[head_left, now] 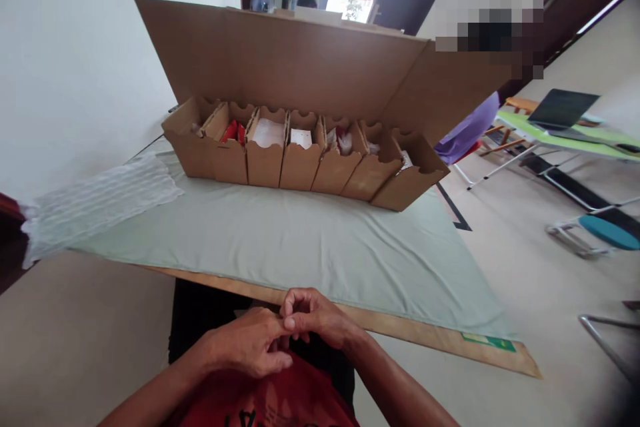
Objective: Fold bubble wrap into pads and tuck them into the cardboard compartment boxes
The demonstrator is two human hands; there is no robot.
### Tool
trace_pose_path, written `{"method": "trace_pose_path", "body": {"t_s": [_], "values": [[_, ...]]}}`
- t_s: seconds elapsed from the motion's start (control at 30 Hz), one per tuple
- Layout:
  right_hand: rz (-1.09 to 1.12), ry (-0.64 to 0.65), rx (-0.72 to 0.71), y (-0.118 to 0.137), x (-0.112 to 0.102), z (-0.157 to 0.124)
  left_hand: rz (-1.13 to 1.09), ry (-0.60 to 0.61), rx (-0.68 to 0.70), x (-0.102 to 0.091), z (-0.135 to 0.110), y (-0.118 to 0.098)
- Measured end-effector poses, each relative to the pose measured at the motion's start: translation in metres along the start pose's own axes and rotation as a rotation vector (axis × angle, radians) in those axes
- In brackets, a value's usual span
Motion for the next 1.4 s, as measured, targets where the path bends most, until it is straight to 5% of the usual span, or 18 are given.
{"method": "trace_pose_path", "body": {"t_s": [0.3, 0.53, 0.83, 1.0, 1.4], "values": [[0.005, 0.079, 0.072, -0.012, 0.004, -0.010, 0.106, 0.021, 0.091, 0.002, -0.017, -0.017], [-0.033, 0.230, 0.138, -0.016, 0.026, -0.015, 0.225, 0.059, -0.012, 0.026, -0.032, -0.009], [0.049, 0.118, 0.182, -0.061, 0.039, -0.016, 0.167, 0.051, -0.042, 0.053, -0.055, -0.001], [0.005, 0.181, 0.159, -0.056, 0.049, -0.013, 0.045, -0.007, -0.012, 0.047, -0.060, 0.002], [0.101, 0.054, 0.080, -0.054, 0.043, -0.020, -0.023, -0.008, -0.073, 0.045, -0.048, 0.000]]}}
Point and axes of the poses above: each hand's wrist, its own z-axis towards the middle knuckle, its own x-axis out of the palm, y = z × x, the point moved 4 cm from there along z, towards the middle knuckle, and after that the axes turned 5 degrees about x, right-handed, at the moved point
